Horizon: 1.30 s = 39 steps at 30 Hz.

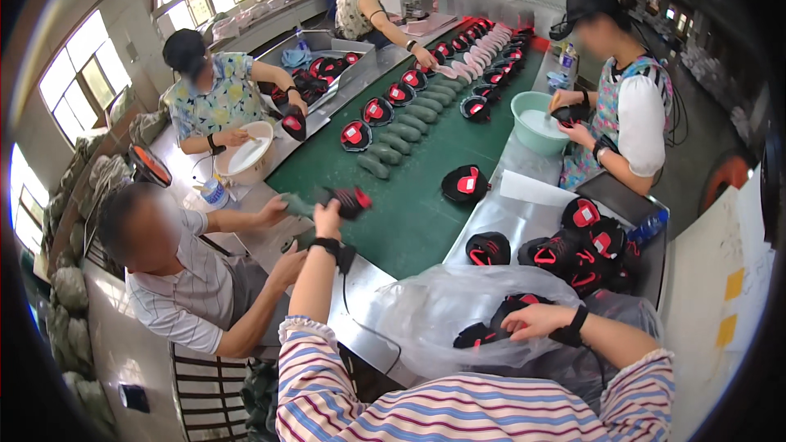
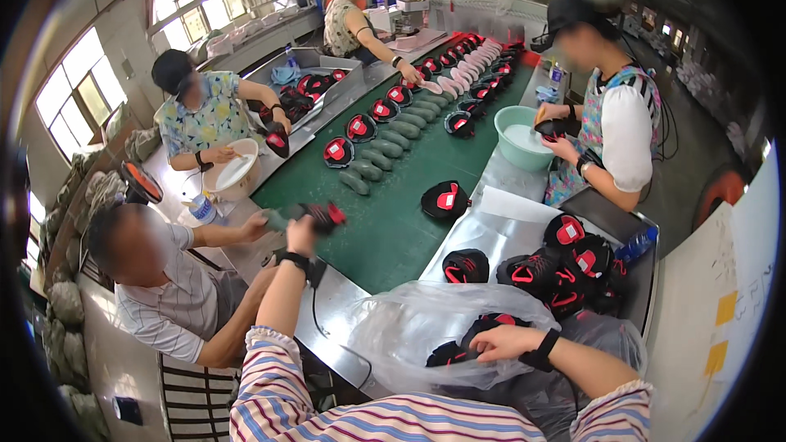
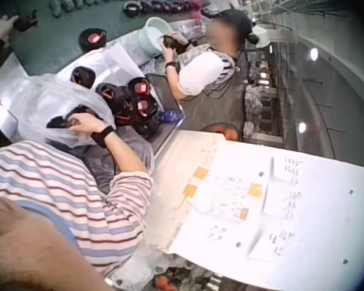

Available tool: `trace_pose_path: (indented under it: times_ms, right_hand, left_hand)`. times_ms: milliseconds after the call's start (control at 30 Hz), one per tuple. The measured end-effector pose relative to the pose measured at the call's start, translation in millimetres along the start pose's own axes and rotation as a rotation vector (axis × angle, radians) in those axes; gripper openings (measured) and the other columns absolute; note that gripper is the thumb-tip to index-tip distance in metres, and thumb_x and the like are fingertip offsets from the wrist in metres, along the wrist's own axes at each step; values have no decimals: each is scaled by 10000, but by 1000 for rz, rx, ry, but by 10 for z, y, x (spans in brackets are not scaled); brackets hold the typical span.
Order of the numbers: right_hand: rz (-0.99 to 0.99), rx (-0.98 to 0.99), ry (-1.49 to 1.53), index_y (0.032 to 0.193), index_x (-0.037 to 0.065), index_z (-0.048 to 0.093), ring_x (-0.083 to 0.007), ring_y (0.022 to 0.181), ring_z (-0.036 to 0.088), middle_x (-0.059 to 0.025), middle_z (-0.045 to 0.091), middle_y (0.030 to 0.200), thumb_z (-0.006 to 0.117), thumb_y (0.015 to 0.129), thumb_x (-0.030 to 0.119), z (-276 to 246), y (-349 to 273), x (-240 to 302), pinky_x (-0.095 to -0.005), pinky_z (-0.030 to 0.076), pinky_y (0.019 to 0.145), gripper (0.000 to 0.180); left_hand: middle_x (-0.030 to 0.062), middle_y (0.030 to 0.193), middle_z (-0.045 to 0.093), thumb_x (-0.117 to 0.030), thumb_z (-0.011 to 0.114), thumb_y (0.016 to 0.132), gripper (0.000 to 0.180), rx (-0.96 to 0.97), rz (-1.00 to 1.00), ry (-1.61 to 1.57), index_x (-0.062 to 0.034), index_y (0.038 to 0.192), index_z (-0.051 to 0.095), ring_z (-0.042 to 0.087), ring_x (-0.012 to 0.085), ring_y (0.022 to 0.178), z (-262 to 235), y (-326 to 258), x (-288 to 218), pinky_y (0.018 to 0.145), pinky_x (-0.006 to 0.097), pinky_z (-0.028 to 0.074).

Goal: The person retrieves a large sack containing black and red shoes and unpacks them onto a metal table. They then pick up pairs of shoes, inspect them, and place them into a clear plastic bag. The person repeats this process, handling multiple pairs of shoes and organizing them within the bag.

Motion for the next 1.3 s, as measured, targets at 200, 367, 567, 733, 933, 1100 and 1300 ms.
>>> trace_pose_path:
  times_ms: [200, 367, 567, 733, 933, 1100, 1300]
  right_hand:
    - [-30, -327, -171, 1087, 35, 562, -295, 892, 589, -144, 615, 965, 620, 776, 293, -72, -15, -350, -364, 466, 781, 409]
    - [90, -547, -329, 1068, 46, 562, -322, 1040, 501, -154, 562, 1050, 638, 735, 252, -245, -40, -280, -396, 403, 896, 398]
    - [499, -391, -241, 1397, 111, 214, -422, 1259, 311, -304, 218, 1389, 700, 650, 493, -419, -276, -909, -464, 343, 986, 969]
    - [455, -304, -169, 1409, 88, 189, -428, 1322, 158, -320, 90, 1417, 728, 611, 539, -138, 221, -1001, -430, 257, 1049, 1063]
    - [-78, -290, 149, 1354, -45, 248, -267, 1149, 451, -187, 438, 1275, 755, 676, 209, -101, 926, -246, -358, 357, 980, 884]
    - [-59, -503, 142, 1389, 71, 243, -283, 1178, 428, -193, 358, 1356, 695, 750, 329, -92, 729, -549, -343, 368, 969, 824]
    - [-85, -314, 189, 1379, -43, 140, -277, 1237, 377, -238, 363, 1330, 745, 679, 419, -163, 210, -523, -328, 316, 1015, 1034]
  left_hand:
    - [171, 1088, 546, -164, 597, 816, 463, 272, 365, 378, 12, 1202, 412, 539, 284, 973, 838, -544, -966, 867, 328, 423]
    - [141, 1095, 586, -238, 640, 793, 419, 1455, 351, 434, -55, 1158, 543, 569, 267, 969, 1432, -2946, -483, 845, 347, 446]
    - [255, 1397, 201, -417, 651, 778, 875, 1630, 442, 694, 33, 1362, 179, 387, 399, 1203, 1153, -4134, 159, 994, 387, 353]
    - [297, 1359, 229, -520, 709, 676, 1045, 1473, 176, 775, 39, 1365, 156, 355, 451, 1201, 742, -4085, 426, 973, 440, 368]
    - [264, 1343, 298, -214, 782, 552, 923, 826, 252, 910, 57, 1290, 299, 304, 449, 1226, 222, -3478, 959, 984, 491, 331]
    - [241, 1233, 452, -221, 686, 727, 633, 943, 309, 1075, 21, 1237, 398, 411, 400, 1167, 169, -3834, 212, 946, 417, 376]
    - [214, 1243, 444, -217, 668, 746, 619, 877, 309, 652, -19, 1263, 391, 438, 371, 1144, 302, -4160, -271, 949, 403, 370]
Point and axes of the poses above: each hand's wrist, its own y-axis towards the middle knuckle, its own z-axis out of the palm, x = y × z, the point moved 5 cm from there along y, towards the middle knuckle
